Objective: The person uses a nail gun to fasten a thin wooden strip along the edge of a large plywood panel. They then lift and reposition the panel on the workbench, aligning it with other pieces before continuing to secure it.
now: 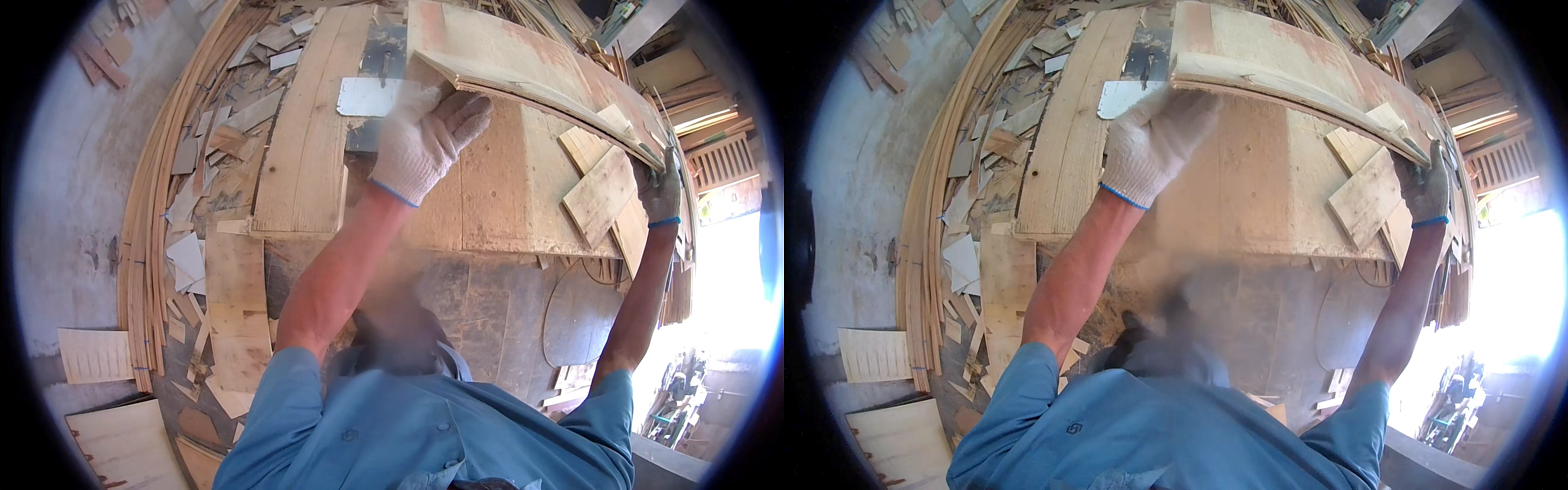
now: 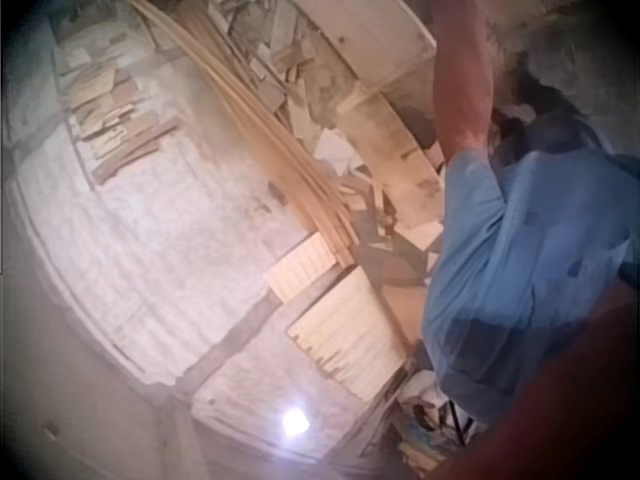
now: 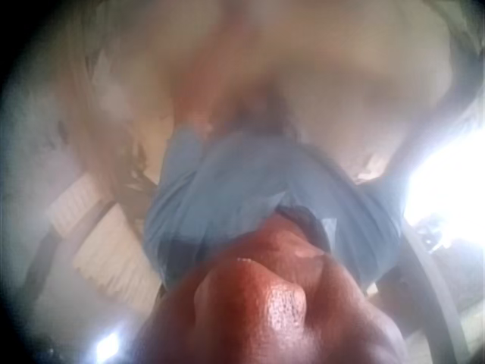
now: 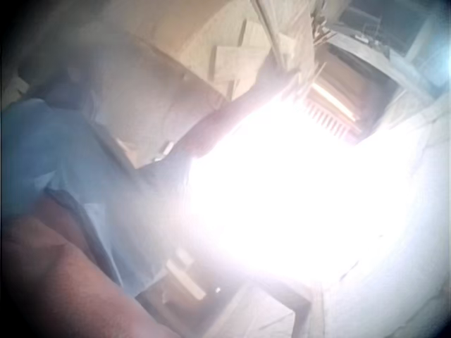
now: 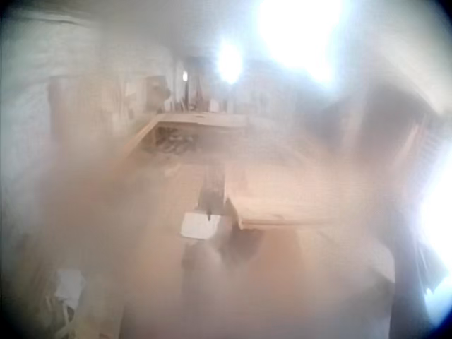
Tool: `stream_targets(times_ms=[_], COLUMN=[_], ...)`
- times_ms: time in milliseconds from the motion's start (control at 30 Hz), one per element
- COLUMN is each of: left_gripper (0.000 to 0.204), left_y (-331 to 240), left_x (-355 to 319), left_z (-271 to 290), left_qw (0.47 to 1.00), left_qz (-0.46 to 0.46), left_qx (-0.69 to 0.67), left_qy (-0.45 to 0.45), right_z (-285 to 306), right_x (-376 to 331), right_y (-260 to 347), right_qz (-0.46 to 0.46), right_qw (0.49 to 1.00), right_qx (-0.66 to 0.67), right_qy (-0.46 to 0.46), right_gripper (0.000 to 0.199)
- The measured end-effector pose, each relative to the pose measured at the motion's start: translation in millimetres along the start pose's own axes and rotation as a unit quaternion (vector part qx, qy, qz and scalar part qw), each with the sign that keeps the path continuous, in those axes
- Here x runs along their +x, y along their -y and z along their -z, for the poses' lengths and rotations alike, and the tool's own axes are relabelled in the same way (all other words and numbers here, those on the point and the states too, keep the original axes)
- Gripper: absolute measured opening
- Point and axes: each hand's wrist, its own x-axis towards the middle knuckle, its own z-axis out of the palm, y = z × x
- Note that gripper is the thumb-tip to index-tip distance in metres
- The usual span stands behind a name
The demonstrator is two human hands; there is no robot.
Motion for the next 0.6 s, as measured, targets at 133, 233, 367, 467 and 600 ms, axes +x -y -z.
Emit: stream_targets(times_ms=[133,233,367,467,600], left_gripper=[0.029,0.030,0.032,0.034,0.047], left_y=[1.8,5.0,2.8,3.4,-2.3], left_x=[-4.2,-2.0,0.2,-2.8,-8.1], left_z=[-2.9,-2.5,2.6,-2.0,-7.9], left_qw=[0.999,0.999,0.998,0.998,0.996], left_qz=[-0.015,-0.029,-0.028,-0.028,-0.004], left_qx=[0.034,0.028,0.047,0.050,0.082], left_qy=[-0.018,-0.013,0.000,0.006,-0.016], right_z=[1.8,-5.2,-14.4,-7.9,10.7], right_x=[-0.8,-3.5,-6.5,-3.5,0.6], right_y=[-0.2,-3.8,-7.7,-4.7,-8.2], right_qz=[-0.003,0.027,0.025,0.023,0.021], right_qw=[1.000,0.999,0.999,1.000,0.999], right_qx=[-0.008,-0.011,0.006,0.002,-0.034], right_qy=[0.008,-0.032,-0.036,-0.019,-0.017], right_gripper=[0.059,0.058,0.057,0.055,0.051])
